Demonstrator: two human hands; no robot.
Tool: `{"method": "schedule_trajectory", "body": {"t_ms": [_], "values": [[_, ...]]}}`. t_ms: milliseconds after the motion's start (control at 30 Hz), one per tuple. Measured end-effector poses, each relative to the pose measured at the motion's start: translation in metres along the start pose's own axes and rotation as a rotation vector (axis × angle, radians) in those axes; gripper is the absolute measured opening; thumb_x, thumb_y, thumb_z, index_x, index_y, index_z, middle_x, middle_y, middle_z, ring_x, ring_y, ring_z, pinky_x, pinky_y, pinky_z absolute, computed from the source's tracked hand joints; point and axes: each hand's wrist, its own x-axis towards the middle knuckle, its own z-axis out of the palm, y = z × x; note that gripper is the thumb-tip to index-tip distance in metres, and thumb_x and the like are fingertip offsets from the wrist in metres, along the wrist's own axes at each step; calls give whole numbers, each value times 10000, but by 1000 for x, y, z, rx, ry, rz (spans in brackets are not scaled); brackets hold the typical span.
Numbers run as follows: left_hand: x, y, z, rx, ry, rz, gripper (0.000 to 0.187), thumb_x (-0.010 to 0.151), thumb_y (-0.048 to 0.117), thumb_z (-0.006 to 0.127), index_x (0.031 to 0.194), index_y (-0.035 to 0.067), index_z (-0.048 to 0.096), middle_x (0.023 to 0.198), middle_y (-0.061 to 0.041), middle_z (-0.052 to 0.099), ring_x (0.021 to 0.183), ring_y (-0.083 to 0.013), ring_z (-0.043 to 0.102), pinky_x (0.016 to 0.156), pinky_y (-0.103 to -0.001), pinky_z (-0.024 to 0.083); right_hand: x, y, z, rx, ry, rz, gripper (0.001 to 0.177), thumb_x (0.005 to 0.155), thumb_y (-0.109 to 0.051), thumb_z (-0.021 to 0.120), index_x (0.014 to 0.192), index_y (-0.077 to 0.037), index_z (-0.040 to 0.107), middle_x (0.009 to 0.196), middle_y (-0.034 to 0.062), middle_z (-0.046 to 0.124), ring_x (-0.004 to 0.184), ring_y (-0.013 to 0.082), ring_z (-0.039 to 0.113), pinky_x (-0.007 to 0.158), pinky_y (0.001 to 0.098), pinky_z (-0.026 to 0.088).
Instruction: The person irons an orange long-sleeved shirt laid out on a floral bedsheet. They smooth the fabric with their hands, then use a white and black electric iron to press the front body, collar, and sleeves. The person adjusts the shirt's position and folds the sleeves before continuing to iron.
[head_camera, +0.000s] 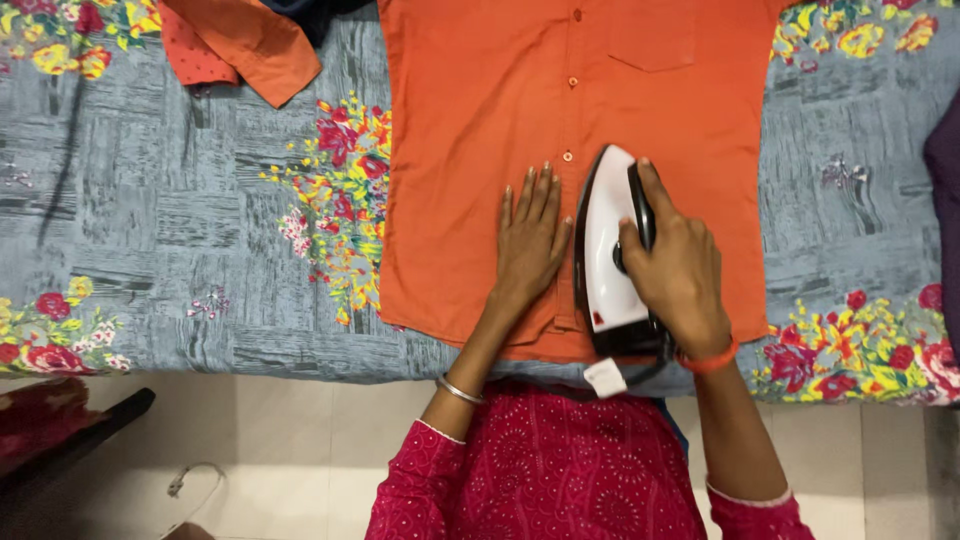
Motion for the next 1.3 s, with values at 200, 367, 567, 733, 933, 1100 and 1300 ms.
{"method": "schedule_trajectory", "body": {"t_ms": [200, 367, 567, 733, 933, 1100, 1300], "values": [[-6, 25, 14, -111, 40, -74, 601, 1048, 216, 460, 1571, -66, 371, 1690, -184, 265, 1597, -320, 189, 1301, -528, 105, -31, 9, -6, -40, -4, 15, 693, 933, -198, 617, 1589, -113, 409, 715, 332, 637, 685, 536, 636, 663, 624, 481], [-4, 42, 24, -9, -46, 9, 541, 1026, 167, 474, 1521, -43, 415, 1688, -157, 290, 1596, -305, 212, 1309, -498, 145, -42, 10, -16, -71, -34, 110, 692, 919, -215, 622, 1576, -159, 414, 662, 321, 627, 646, 522, 640, 650, 614, 494], [-8, 41, 20, 54, -13, 60, 554, 1030, 170, 474, 1531, -59, 417, 1673, -163, 297, 1584, -299, 210, 1299, -497, 156, -13, 27, -15, -136, 34, 25, 682, 946, -220, 627, 1591, -156, 415, 688, 319, 629, 668, 517, 640, 649, 609, 503], [-9, 43, 14, 30, -31, 50, 583, 1030, 207, 476, 1542, -59, 389, 1682, -166, 290, 1585, -294, 202, 1301, -493, 150, -41, 35, -25, -181, -19, 146, 695, 933, -248, 619, 1598, -211, 423, 722, 311, 655, 670, 527, 652, 654, 618, 510], [-8, 43, 19, 43, -46, 48, 601, 1040, 246, 471, 1555, -48, 370, 1692, -163, 254, 1592, -296, 183, 1304, -496, 124, -11, 54, -30, -242, 41, 76, 666, 945, -259, 649, 1582, -212, 460, 732, 324, 648, 718, 551, 640, 675, 635, 505], [-10, 46, 17, 77, -66, 29, 616, 1019, 240, 479, 1548, -58, 376, 1689, -169, 259, 1588, -291, 180, 1299, -497, 105, -33, 60, -37, -228, -13, 124, 709, 953, -249, 633, 1627, -223, 418, 741, 336, 639, 709, 550, 643, 678, 638, 497], [2, 86, 30, 223, -133, -19, 647, 986, 256, 481, 1537, -65, 375, 1672, -183, 255, 1580, -276, 177, 1287, -513, 69, -29, 69, -47, -262, -21, 161, 705, 932, -274, 663, 1601, -245, 443, 731, 349, 649, 741, 563, 642, 705, 645, 499]]}}
